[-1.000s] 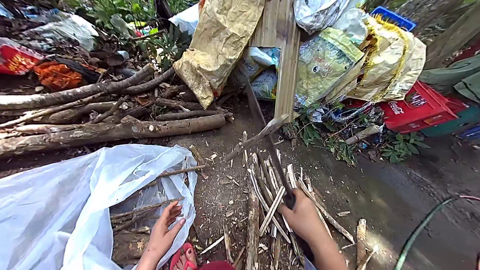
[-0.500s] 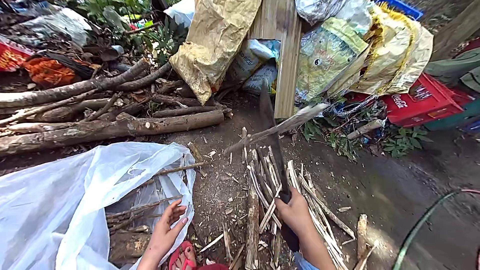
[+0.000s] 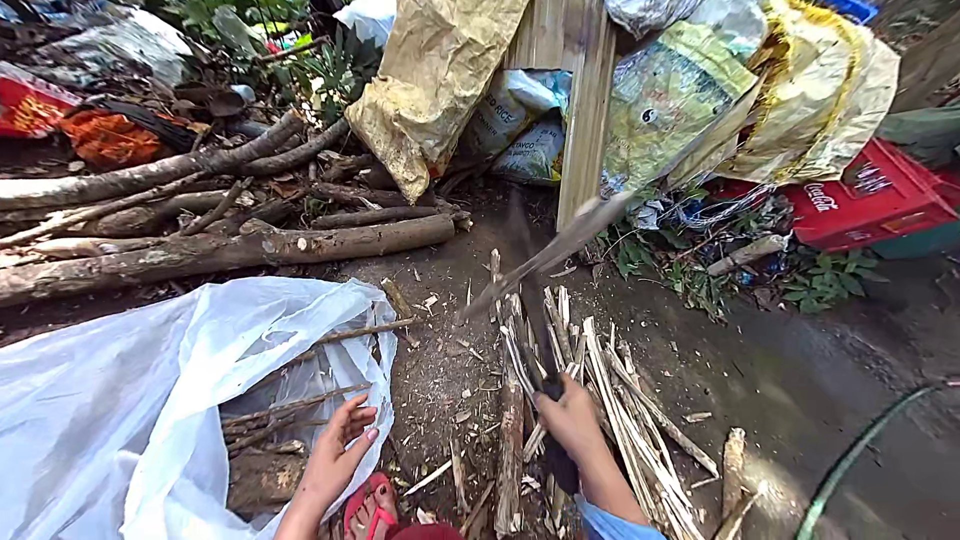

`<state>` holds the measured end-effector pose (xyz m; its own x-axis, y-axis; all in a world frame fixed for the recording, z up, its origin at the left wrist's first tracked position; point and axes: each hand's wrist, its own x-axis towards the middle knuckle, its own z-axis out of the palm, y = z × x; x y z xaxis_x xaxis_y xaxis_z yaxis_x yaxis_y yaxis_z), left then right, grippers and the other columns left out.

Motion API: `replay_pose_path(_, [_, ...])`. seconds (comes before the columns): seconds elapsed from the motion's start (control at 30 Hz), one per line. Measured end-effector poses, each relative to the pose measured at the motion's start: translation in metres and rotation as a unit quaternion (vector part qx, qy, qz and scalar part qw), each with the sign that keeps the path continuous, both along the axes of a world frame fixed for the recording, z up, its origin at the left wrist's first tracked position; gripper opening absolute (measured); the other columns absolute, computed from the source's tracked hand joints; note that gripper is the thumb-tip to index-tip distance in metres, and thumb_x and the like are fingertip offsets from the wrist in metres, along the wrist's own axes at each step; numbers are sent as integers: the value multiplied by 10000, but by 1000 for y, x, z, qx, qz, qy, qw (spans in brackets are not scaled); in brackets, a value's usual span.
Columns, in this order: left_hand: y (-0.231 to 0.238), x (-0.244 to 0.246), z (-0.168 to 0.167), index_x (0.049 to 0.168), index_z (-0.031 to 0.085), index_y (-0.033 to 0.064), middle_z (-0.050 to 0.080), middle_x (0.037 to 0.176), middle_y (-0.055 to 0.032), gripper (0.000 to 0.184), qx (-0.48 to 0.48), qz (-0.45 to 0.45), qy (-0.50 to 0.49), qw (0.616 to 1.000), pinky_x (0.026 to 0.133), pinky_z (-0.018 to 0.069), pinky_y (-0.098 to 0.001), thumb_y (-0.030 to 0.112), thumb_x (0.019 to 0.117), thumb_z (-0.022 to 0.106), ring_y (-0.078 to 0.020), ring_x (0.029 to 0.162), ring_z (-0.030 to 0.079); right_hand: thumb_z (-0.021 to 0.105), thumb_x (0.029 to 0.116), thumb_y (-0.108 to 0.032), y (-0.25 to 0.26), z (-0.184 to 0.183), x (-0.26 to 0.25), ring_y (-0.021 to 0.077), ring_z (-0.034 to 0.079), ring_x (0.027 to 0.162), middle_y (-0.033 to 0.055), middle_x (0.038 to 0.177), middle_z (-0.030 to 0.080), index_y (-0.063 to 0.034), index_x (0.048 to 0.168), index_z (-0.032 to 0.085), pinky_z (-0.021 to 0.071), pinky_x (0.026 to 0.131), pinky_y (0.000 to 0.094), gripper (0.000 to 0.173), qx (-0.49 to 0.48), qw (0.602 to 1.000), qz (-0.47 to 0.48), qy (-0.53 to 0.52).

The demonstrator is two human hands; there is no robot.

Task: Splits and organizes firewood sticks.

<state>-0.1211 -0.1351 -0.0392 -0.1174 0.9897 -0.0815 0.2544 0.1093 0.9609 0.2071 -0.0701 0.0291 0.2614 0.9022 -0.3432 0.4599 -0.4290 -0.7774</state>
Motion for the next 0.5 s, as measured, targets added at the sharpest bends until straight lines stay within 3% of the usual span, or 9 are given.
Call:
replay_pose_path(0.07, [0, -5, -3, 1423, 459, -106, 677, 1206, -204, 605, -14, 13, 3, 1000, 937, 554, -304, 172, 908, 611, -168, 1042, 695, 693, 880, -79, -4, 12, -7, 208, 612, 558, 123, 740, 626, 73, 1216, 588, 554, 580, 419, 383, 76, 996, -38, -16])
replay_pose_path(0.13, [2, -7, -7, 1418, 466, -104, 680, 1207, -208, 600, -19, 22, 5, 1000, 936, 557, -305, 170, 905, 613, -171, 1040, 700, 701, 891, -82, -9, -10, -22, 299, 640, 695, 198, 819, 649, 106, 1223, 593, 541, 680, 502, 396, 77, 994, -46, -55])
replay_pose_path(0.2, [1, -3, -7, 1416, 467, -104, 679, 1205, -210, 590, -29, 24, -1, 999, 932, 559, -323, 152, 905, 616, -186, 1035, 698, 704, 917, -115, -16, -63, -34, 421, 687, 997, 291, 1060, 688, 93, 1305, 577, 533, 904, 595, 459, -79, 991, 17, -103])
replay_pose_path(0.27, [1, 5, -2, 1419, 465, -111, 679, 1205, -226, 586, -23, 15, -9, 1000, 938, 563, -359, 132, 909, 622, -223, 1040, 701, 718, 912, -158, -16, -113, -38, 414, 667, 1138, 279, 1189, 680, 51, 1363, 555, 514, 985, 590, 524, -207, 968, 75, -124])
replay_pose_path(0.37, [4, 10, 6, 1423, 466, -104, 684, 1207, -211, 605, 2, -4, -13, 1000, 951, 558, -349, 149, 896, 624, -208, 1054, 700, 711, 900, -141, 4, -117, -32, 399, 690, 1031, 267, 1109, 693, 46, 1327, 586, 533, 917, 587, 482, -185, 975, 73, -98])
replay_pose_path(0.5, [5, 0, 4, 1424, 465, -93, 686, 1200, -192, 604, 2, 6, -12, 1000, 936, 562, -322, 164, 899, 615, -182, 1044, 701, 708, 887, -77, 16, -70, -15, 301, 663, 687, 202, 871, 664, 49, 1233, 605, 567, 683, 501, 382, -82, 996, 23, -25])
